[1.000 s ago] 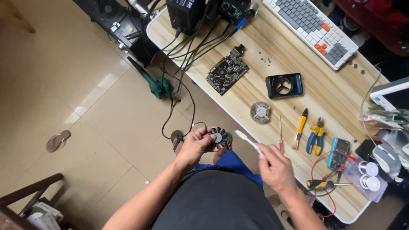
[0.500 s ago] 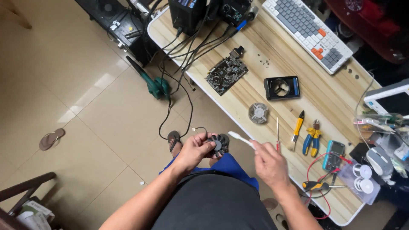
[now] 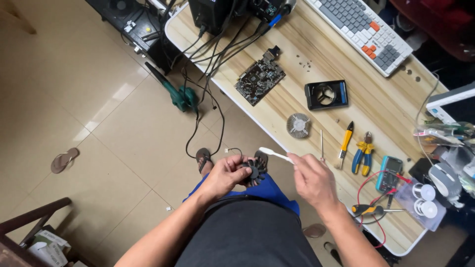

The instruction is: Cleaning a GPU fan using a toothbrush, an electric air blower, and a cloth.

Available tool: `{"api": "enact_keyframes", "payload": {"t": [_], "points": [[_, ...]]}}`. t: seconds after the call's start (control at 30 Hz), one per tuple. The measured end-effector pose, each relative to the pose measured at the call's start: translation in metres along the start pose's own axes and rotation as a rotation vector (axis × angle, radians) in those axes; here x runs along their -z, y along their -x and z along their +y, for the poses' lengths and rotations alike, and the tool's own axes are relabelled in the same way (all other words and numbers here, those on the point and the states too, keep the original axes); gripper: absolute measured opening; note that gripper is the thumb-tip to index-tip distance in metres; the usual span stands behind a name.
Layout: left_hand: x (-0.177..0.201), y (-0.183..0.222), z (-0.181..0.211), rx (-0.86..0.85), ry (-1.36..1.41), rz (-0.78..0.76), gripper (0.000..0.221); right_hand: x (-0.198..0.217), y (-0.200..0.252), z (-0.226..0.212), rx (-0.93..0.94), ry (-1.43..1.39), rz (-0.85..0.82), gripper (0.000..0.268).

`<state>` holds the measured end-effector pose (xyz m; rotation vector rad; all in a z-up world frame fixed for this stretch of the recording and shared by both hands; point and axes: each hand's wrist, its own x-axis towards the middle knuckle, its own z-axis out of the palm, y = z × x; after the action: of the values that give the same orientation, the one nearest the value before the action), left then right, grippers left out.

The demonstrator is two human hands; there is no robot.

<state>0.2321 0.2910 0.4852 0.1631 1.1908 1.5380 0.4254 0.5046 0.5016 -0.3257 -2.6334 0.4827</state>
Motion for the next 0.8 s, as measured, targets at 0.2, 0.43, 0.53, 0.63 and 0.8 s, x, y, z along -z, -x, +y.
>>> {"api": "enact_keyframes", "payload": {"t": [0.2,0.43,0.53,0.63,0.8], "points": [[0.018,-0.015,-0.041,0.018,-0.021,-0.025,0.038,0.013,-0.008,-0.008,0.009,-0.037,-0.036,0.022],[-0.001,-0.014,-0.003,0.007,0.001,0.073,0.032,0.006,-0.004,-0.029,-0.136,-0.149,-0.032,0.028],[0.003,-0.018,0.002,-0.028,-0.092,0.078,0.036,0.001,-0.007,-0.041,-0.139,-0.158,-0.040,0.026],[0.004,-0.019,0.001,-0.029,-0.136,0.076,0.037,-0.007,-0.001,-0.023,-0.088,-0.090,-0.022,0.027],[-0.003,-0.019,0.003,0.021,-0.159,0.052,0.036,0.005,-0.001,-0.020,-0.122,-0.059,0.015,0.029]]}}
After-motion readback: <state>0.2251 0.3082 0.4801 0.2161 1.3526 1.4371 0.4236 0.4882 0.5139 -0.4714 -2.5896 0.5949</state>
